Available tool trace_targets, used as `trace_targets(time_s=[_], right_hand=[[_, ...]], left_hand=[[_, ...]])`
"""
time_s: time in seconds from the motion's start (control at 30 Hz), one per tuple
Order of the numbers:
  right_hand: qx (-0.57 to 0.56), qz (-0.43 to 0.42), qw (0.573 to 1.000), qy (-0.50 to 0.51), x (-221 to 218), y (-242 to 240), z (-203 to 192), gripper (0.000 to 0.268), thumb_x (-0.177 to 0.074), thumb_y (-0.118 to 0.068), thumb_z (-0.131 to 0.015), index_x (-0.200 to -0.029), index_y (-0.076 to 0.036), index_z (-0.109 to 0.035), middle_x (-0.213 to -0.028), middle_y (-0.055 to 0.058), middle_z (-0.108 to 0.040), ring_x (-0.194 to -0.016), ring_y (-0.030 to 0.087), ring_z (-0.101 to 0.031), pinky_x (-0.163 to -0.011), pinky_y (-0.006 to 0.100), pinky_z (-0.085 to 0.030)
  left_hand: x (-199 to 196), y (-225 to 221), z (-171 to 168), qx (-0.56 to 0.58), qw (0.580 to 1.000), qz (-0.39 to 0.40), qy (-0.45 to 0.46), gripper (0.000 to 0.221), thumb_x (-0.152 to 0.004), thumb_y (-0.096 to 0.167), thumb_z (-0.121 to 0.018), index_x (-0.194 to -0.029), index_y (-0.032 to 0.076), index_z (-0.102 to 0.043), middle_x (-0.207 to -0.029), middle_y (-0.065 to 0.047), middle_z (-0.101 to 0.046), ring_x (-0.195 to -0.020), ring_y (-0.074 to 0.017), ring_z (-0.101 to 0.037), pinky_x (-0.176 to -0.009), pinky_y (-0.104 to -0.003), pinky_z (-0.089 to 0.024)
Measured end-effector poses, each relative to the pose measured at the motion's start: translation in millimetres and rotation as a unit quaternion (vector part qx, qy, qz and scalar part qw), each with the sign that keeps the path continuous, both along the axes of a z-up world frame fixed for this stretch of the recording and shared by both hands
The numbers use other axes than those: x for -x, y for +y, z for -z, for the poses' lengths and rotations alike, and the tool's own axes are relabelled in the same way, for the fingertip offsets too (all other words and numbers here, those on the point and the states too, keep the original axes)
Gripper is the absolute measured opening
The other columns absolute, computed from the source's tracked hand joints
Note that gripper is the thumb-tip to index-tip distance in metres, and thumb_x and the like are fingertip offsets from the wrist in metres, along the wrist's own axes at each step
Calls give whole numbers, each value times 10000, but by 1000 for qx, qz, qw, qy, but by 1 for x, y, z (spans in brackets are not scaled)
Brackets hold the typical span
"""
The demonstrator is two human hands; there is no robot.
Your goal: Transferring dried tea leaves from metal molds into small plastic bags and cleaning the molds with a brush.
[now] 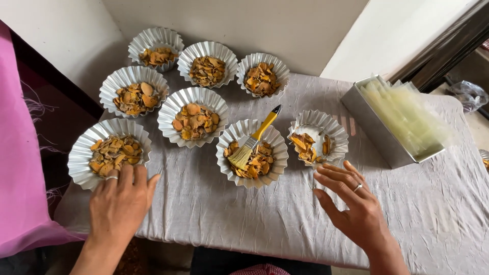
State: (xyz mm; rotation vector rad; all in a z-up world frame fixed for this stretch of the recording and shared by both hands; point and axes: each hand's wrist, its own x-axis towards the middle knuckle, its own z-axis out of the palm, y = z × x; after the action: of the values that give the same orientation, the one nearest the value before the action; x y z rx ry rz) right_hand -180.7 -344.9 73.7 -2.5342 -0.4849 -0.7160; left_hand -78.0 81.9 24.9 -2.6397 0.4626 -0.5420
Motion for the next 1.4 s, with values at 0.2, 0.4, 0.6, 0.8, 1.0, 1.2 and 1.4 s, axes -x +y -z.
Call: trace_targets(time_s=[0.2,0.4,0.6,0.8,1.0,1.2,1.4], right_hand=[[-4,1,999,-46,-16,-1,-8,240,-906,-92,-747,-1144,-63,-727,-1176,97,-748,-1148,216,-710,-1194,495,-453],[-2,71,989,-128,-46,-11,27,213,-852,-115,-812,-1063,-110,-784,-1060,59,-765,-1079,269,-728,-1106,428,-472],[21,101,989,-110,-55,-25,57,266,-818,-147,-850,-1071,-115,-777,-1064,70,-752,-1090,275,-714,-1111,455,-463],[24,106,992,-62,-59,-33,70,144,-832,-161,-831,-963,-146,-771,-1042,31,-747,-1062,250,-708,-1092,444,-473],[40,104,992,-55,-56,-30,63,158,-816,-265,-854,-876,-165,-747,-848,18,-694,-894,246,-684,-997,432,-511],[94,130,987,-27,-48,-44,48,222,-765,-294,-845,-728,-180,-658,-708,-2,-613,-833,231,-645,-1011,425,-490],[137,180,972,68,-30,-57,25,204,-682,-267,-832,-709,-137,-677,-785,58,-691,-958,280,-673,-1154,507,-420]], left_hand=[[5,-57,-29,97,986,128,-46,257,-1078,340,-616,-992,102,-652,-777,-47,-665,-534,-135,-610,-465,-252,-564],[-33,-159,17,193,937,248,-149,299,-949,382,-641,-808,119,-627,-726,-92,-583,-552,-252,-620,-510,-336,-516],[-51,-209,-3,254,935,244,45,380,-856,384,-749,-869,14,-662,-791,-138,-614,-627,-335,-691,-544,-456,-577],[-68,-220,20,254,928,172,212,367,-927,267,-686,-1025,-87,-682,-895,-167,-633,-707,-381,-736,-572,-522,-599],[-74,-216,30,307,921,201,130,307,-970,279,-599,-984,-17,-679,-855,-117,-617,-648,-340,-735,-532,-478,-599],[-87,-195,4,421,868,237,114,389,-1041,386,-481,-858,87,-650,-762,-76,-580,-784,-311,-666,-752,-444,-561],[-86,-206,18,501,836,222,38,367,-996,389,-572,-763,106,-579,-690,-79,-564,-761,-336,-661,-757,-471,-520]])
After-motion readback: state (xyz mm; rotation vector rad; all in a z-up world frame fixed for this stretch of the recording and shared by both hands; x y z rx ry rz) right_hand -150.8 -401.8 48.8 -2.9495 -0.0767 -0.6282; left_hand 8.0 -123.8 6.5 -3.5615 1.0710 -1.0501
